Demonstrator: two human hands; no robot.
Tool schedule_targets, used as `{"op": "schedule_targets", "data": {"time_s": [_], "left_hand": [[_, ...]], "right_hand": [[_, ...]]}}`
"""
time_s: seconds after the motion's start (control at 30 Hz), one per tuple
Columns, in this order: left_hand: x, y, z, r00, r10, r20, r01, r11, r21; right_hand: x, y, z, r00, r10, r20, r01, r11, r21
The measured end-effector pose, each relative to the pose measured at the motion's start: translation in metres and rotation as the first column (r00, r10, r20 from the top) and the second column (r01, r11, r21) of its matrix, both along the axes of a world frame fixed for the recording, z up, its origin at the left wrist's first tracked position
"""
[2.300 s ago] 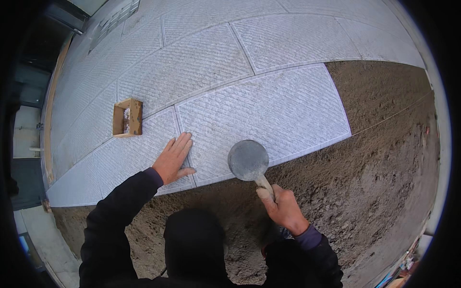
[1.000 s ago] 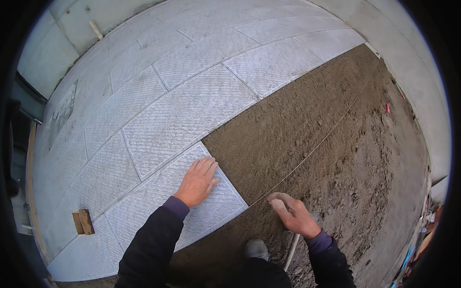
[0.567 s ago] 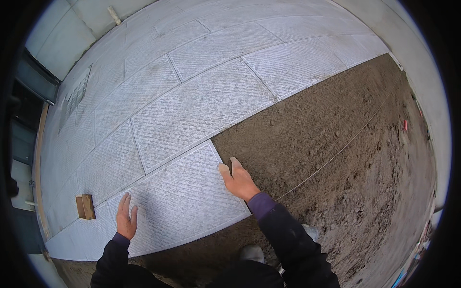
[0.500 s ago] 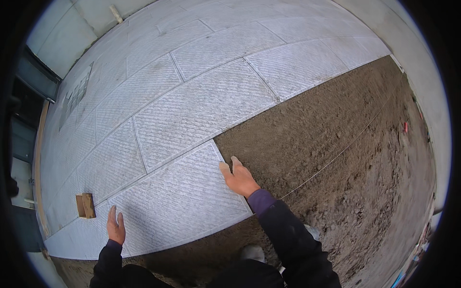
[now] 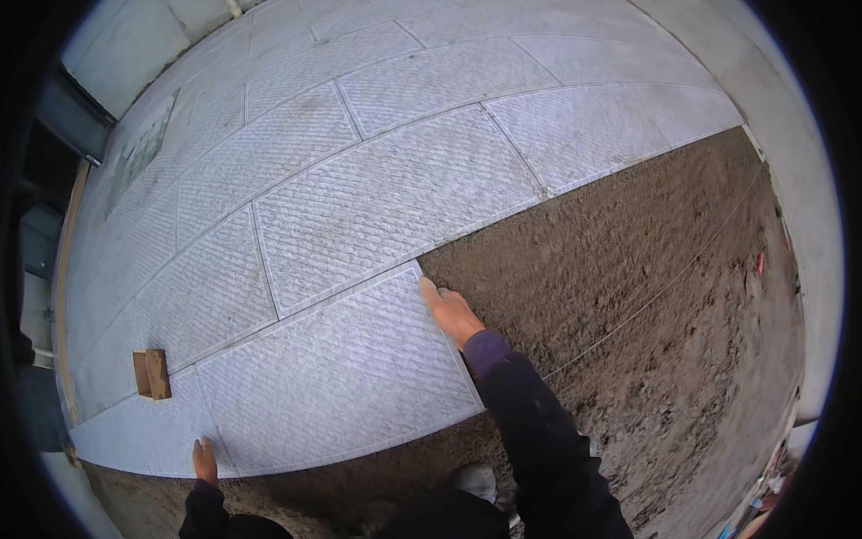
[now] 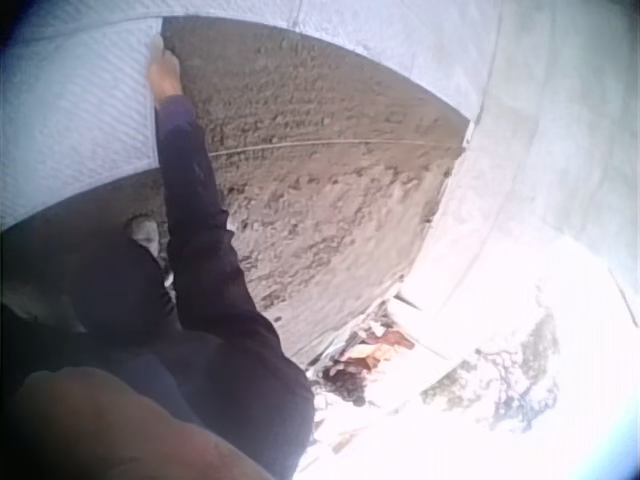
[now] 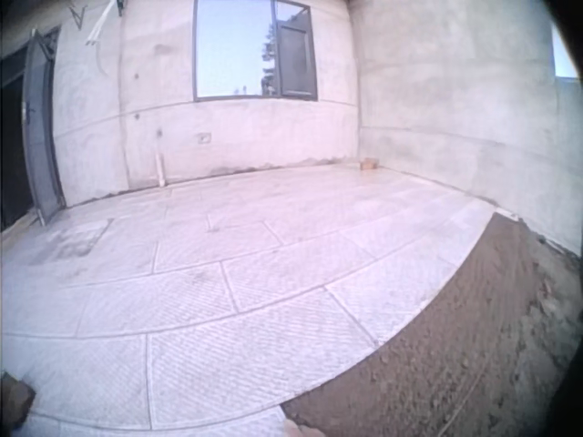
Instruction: The person installs light gray rectangular tiles on a prepared sand bed, using a rubber mallet to tap each tile into place and a small wooden block to check alignment. Another worker assists by placing a tile. The person then uses a shovel to spread and level the sand bed.
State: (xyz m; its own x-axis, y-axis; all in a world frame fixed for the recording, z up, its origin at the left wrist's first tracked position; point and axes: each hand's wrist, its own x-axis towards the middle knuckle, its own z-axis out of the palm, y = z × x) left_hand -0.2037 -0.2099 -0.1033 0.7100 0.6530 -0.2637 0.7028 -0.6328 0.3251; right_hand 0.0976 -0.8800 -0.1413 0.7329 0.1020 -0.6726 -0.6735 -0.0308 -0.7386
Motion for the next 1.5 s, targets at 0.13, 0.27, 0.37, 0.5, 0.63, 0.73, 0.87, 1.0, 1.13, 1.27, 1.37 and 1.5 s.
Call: {"op": "schedule_targets", "data": {"time_s": [0.13,0.27,0.37,0.5,0.63,0.73,0.87,1.0,1.13,1.27,1.37,1.5], "left_hand": [[0.016,0.02,0.0,0.963,-0.115,-0.246,0.15,0.98,0.129],[0.018,0.061,-0.027,0.96,-0.174,-0.22,0.201,0.974,0.108],[0.007,0.081,-0.054,0.993,0.034,-0.113,-0.031,0.999,0.026],[-0.001,0.094,-0.056,0.997,0.037,-0.074,-0.049,0.983,-0.177],[-0.014,0.086,-0.038,0.993,0.074,-0.088,-0.098,0.943,-0.317],[-0.019,0.08,-0.026,0.941,0.339,0.005,-0.292,0.816,-0.499],[-0.018,0.076,-0.003,0.835,-0.427,-0.346,0.419,0.902,-0.104],[-0.021,0.05,0.011,0.97,0.227,-0.083,-0.235,0.803,-0.548],[-0.013,0.039,0.006,0.95,0.304,-0.071,-0.299,0.817,-0.493],[0.007,0.072,-0.006,0.942,-0.055,-0.332,-0.035,0.965,-0.258],[0.008,0.093,-0.019,0.979,-0.069,-0.191,0.023,0.972,-0.235],[-0.005,0.091,-0.037,0.971,-0.027,-0.237,-0.007,0.99,-0.142]], "right_hand": [[0.003,-0.002,0.017,0.999,0.028,0.028,-0.028,0.999,-0.022],[-0.015,-0.021,0.061,0.909,0.357,0.215,-0.218,0.847,-0.485],[-0.03,-0.021,0.077,0.851,0.423,0.312,-0.092,0.704,-0.704],[-0.019,-0.001,0.061,0.724,0.409,0.555,0.093,0.74,-0.667],[-0.001,0.003,0.034,0.932,0.236,0.276,-0.083,0.878,-0.471],[0.005,0.001,0.028,0.952,0.23,0.202,-0.118,0.884,-0.451],[0.011,0.002,0.036,0.967,0.161,0.199,-0.081,0.93,-0.357],[0.017,0.005,0.036,0.978,0.14,0.157,-0.082,0.94,-0.331],[0.024,0.01,0.026,0.96,0.191,0.205,-0.084,0.894,-0.44],[0.029,0.004,0.045,0.957,0.265,0.122,-0.201,0.903,-0.381],[0.012,-0.023,0.082,0.876,0.428,0.223,-0.268,0.815,-0.513],[-0.078,-0.077,0.116,0.839,0.426,0.338,-0.124,0.755,-0.644]]}}
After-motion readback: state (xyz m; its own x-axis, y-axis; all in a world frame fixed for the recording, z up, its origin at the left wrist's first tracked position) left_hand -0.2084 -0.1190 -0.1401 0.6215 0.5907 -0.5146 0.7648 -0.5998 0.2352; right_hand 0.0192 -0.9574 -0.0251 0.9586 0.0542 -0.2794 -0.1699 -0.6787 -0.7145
